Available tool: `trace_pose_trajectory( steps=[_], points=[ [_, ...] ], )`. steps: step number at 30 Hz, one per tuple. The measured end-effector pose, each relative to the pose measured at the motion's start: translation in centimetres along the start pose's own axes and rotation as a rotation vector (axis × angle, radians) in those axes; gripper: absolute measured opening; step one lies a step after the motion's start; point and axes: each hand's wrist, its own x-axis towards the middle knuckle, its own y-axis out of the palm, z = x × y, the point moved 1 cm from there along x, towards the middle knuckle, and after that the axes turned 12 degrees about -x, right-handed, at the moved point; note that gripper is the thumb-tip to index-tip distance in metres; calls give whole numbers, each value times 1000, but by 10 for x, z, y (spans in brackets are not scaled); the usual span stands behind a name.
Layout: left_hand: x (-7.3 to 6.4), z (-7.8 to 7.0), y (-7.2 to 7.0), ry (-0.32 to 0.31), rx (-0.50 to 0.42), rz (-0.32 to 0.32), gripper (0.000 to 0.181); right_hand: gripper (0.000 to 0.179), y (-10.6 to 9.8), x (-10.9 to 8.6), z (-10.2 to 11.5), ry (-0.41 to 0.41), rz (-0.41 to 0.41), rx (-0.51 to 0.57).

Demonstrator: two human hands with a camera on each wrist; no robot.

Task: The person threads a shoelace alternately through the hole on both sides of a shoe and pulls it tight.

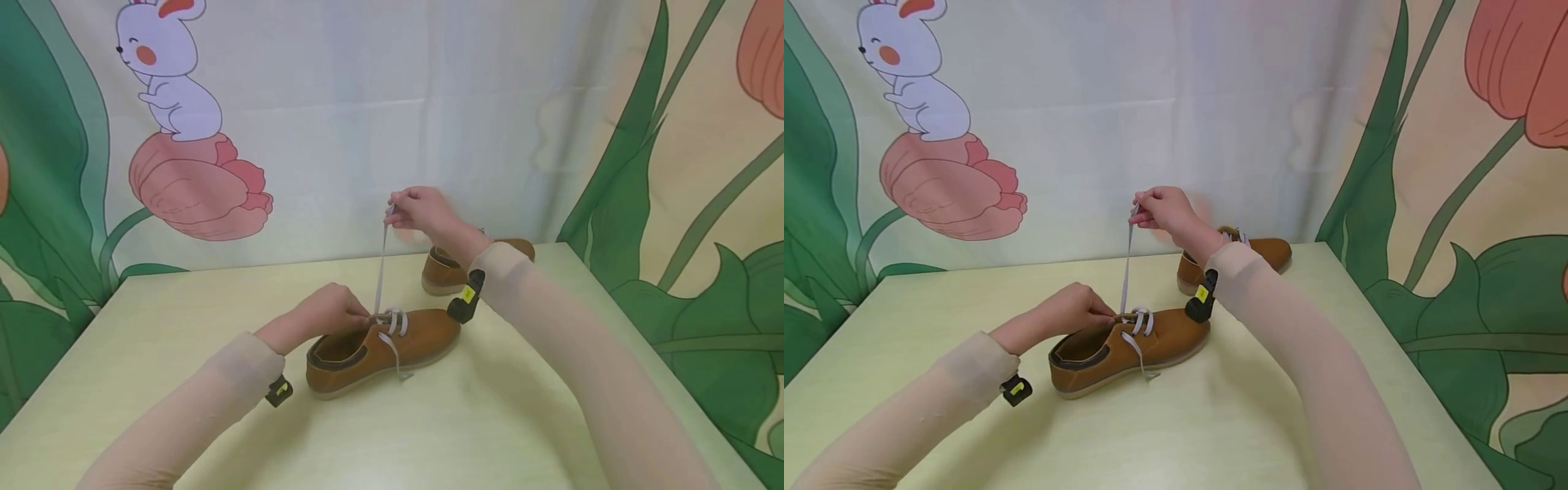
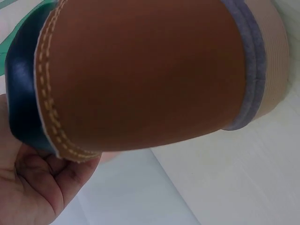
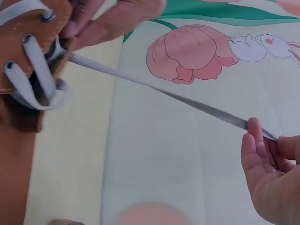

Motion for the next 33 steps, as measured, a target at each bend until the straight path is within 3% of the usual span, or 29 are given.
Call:
trace_pose_trajectory(
  steps=[4,8,12,16,22,28,33],
  points=[
    [-2,0,1,2,4,4,19,33,0,2,5,-3,-11,-17],
    [-7,-2,-2,19,0,-9,20,32,1,0,-6,-13,8,-75],
    [-23,-3,-4,19,-17,-44,19,30,-5,-8,-28,-26,23,-102],
    [-46,-1,-5,-32,-59,-78,26,30,-12,-22,-54,-36,69,-165],
    [-75,5,-2,-76,-125,-83,44,34,-15,-42,-101,57,96,-211],
    [-90,15,8,-97,-153,-93,70,39,-18,-56,-141,98,154,-253],
    [-92,22,16,-63,-155,-111,67,45,-37,-77,-153,140,143,-315]
  ],
)
